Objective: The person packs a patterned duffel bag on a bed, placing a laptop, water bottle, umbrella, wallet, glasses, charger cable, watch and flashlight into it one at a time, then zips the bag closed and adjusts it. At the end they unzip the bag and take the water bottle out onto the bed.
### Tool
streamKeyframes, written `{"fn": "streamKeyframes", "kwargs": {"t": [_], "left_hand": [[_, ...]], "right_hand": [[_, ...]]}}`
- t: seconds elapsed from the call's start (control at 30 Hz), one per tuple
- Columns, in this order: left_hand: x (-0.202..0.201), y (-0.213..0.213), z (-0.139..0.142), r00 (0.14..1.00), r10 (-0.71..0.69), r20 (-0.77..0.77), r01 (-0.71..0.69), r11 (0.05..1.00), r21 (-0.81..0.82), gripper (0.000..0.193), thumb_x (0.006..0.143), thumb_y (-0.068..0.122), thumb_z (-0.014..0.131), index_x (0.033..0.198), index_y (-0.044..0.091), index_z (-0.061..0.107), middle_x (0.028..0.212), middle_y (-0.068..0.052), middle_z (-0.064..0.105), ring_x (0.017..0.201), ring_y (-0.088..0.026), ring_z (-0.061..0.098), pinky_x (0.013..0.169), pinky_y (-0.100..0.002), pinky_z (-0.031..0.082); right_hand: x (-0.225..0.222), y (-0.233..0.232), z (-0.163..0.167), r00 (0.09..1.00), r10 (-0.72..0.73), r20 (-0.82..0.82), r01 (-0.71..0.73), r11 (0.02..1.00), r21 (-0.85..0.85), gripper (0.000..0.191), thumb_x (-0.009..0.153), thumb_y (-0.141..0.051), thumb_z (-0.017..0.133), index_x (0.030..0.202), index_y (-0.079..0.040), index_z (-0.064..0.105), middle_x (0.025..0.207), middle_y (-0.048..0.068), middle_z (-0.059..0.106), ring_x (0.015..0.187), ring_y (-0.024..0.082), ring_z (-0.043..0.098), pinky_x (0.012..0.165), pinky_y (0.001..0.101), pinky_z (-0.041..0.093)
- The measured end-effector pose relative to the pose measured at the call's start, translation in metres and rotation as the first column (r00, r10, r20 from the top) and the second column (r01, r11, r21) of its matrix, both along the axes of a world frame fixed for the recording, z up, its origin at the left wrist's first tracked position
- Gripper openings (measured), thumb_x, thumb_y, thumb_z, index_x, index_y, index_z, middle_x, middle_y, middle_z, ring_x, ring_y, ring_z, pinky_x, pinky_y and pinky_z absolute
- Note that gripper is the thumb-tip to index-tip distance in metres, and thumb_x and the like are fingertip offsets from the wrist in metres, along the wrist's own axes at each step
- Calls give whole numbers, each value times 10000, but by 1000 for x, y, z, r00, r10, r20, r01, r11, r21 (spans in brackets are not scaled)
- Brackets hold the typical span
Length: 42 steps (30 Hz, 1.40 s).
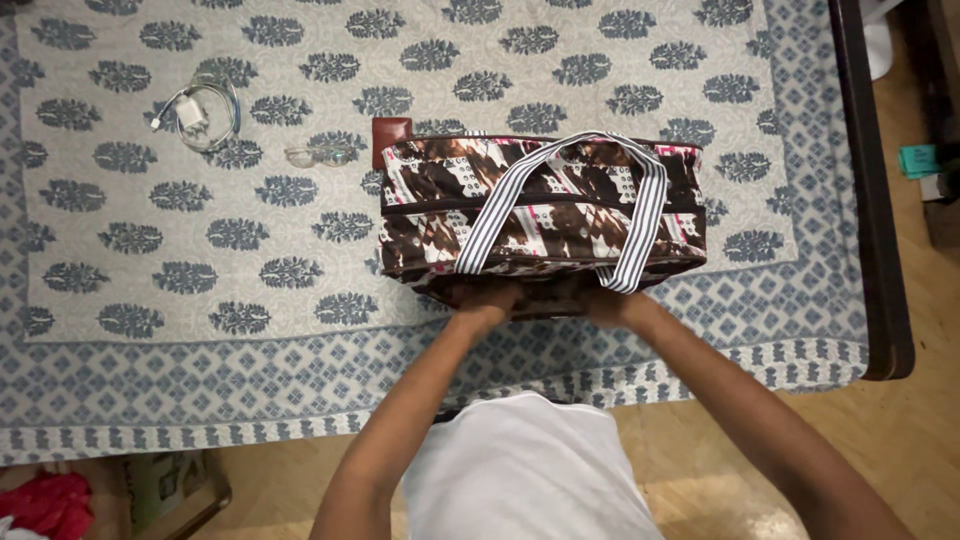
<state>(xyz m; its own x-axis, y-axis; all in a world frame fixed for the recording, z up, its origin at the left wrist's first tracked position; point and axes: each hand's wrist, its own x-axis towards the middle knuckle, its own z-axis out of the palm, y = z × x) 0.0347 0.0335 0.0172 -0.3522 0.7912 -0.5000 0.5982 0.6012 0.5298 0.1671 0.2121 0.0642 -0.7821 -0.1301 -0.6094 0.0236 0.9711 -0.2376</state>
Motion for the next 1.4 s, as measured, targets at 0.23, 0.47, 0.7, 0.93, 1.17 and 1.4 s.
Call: {"fn": "streamKeyframes", "kwargs": {"t": [0.23,0.47,0.7,0.93,1.17,1.4], "left_hand": [[2,18,30,854,-359,376,205,897,391,595,1069,440,344,1602,177,326,1657,-119,325,1480,-310,352,1196,-447,293],[20,46,33,894,-221,389,145,966,214,665,1031,530,395,1592,175,369,1660,-107,350,1509,-280,357,1234,-413,291],[22,55,15,936,-245,253,182,951,249,672,981,412,418,1589,137,339,1666,-164,266,1530,-297,258,1225,-432,205],[21,15,8,890,-297,345,294,954,64,645,1002,524,452,1432,45,499,1430,-206,524,1318,-353,509,1107,-443,390],[23,-79,52,989,-148,-7,136,885,446,510,926,353,692,1246,-42,652,1175,-234,712,1087,-415,668,903,-497,529],[-63,-186,40,833,505,224,-541,659,523,242,898,75,661,1110,68,776,1063,-132,790,949,-241,740,842,-344,576]], "right_hand": [[-14,0,4,912,-357,-204,308,922,-236,529,976,-141,435,1494,-217,512,1575,79,460,1396,293,449,1176,414,328],[-45,2,31,661,-625,-415,571,778,-262,538,959,-143,447,1486,-222,520,1570,101,470,1376,318,447,1146,453,324],[-33,2,19,677,-586,-445,518,809,-278,547,942,-145,459,1478,-227,529,1564,123,481,1357,343,445,1117,492,320],[40,-1,23,844,-515,148,475,847,237,371,1083,-307,422,1328,-137,642,1324,176,692,1227,347,664,1063,458,535],[91,-52,27,780,-481,-400,406,876,-260,598,820,-88,643,1382,30,477,1312,296,570,1215,445,541,1019,485,477],[62,-117,-13,835,-424,-351,183,815,-549,681,790,-11,629,1450,-5,461,1497,224,496,1409,404,448,1151,437,385]]}}
